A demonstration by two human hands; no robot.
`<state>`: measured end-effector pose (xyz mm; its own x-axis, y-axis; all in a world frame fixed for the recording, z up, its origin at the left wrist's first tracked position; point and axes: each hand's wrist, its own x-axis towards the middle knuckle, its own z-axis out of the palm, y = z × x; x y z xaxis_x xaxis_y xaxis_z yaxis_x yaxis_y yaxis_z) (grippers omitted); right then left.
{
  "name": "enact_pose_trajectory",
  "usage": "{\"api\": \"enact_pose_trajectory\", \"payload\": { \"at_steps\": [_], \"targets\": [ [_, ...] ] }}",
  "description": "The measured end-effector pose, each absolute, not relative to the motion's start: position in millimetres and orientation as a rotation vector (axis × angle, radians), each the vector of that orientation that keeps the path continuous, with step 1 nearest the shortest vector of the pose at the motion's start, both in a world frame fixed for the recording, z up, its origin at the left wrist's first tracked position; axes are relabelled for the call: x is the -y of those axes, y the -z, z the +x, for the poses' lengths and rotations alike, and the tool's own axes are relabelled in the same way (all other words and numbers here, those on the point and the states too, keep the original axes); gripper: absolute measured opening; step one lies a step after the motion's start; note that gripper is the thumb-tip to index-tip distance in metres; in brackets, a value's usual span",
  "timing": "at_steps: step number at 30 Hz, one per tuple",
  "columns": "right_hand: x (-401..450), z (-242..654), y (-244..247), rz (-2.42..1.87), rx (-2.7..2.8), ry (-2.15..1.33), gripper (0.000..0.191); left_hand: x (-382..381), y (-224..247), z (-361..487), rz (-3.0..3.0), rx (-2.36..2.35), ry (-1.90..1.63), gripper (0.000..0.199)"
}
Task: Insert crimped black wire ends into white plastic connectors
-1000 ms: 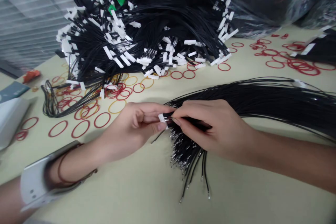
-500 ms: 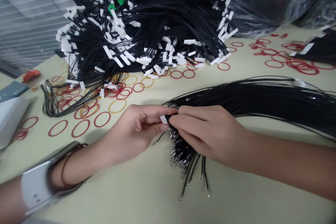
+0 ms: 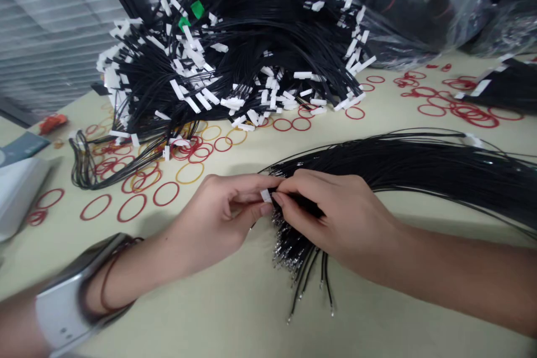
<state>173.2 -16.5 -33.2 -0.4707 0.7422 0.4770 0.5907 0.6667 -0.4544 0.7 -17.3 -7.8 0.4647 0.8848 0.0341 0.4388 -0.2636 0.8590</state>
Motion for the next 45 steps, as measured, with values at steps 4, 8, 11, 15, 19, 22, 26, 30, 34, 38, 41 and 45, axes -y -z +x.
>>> {"api": "enact_pose_trajectory", "payload": {
  "at_steps": [4,8,11,15,19,22,26,30,34,38,41,45],
  "targets": [
    [16,174,32,-1.011,2.246,-0.371,0.014,17,8,0,1.828,-1.074,-0.676,0.031],
    [14,175,33,-0.921,2.295,-0.428,0.014,16,8,1,1.759,-1.05,-0.651,0.031],
    [15,173,33,-0.884,2.329,-0.385,0.014,17,7,1,1.814,-1.052,-0.645,0.033],
    [17,172,33,-0.892,2.413,-0.249,0.016,19,6,1,1.936,-1.085,-0.634,0.036],
    [18,173,35,-0.86,2.506,-0.066,0.012,20,6,-1,2.012,-1.116,-0.6,0.038],
    [18,172,35,-0.877,2.504,-0.082,0.012,20,7,-2,2.003,-1.114,-0.598,0.035],
    [17,171,33,-0.991,2.299,-0.279,0.016,18,9,2,1.78,-1.112,-0.692,0.028],
    [17,172,31,-1.109,2.124,-0.413,0.015,16,8,6,1.549,-1.144,-0.738,0.028],
    [15,171,29,-1.149,2.019,-0.515,0.014,11,5,6,1.381,-1.155,-0.773,0.019],
    [14,169,27,-1.194,1.962,-0.598,0.013,9,5,5,1.416,-1.112,-0.769,0.004],
    [13,169,27,-1.204,1.943,-0.645,0.013,10,5,4,1.486,-1.092,-0.817,0.009],
    [13,170,27,-1.151,1.95,-0.685,0.013,11,6,3,1.585,-1.044,-0.857,0.017]
  ]
}}
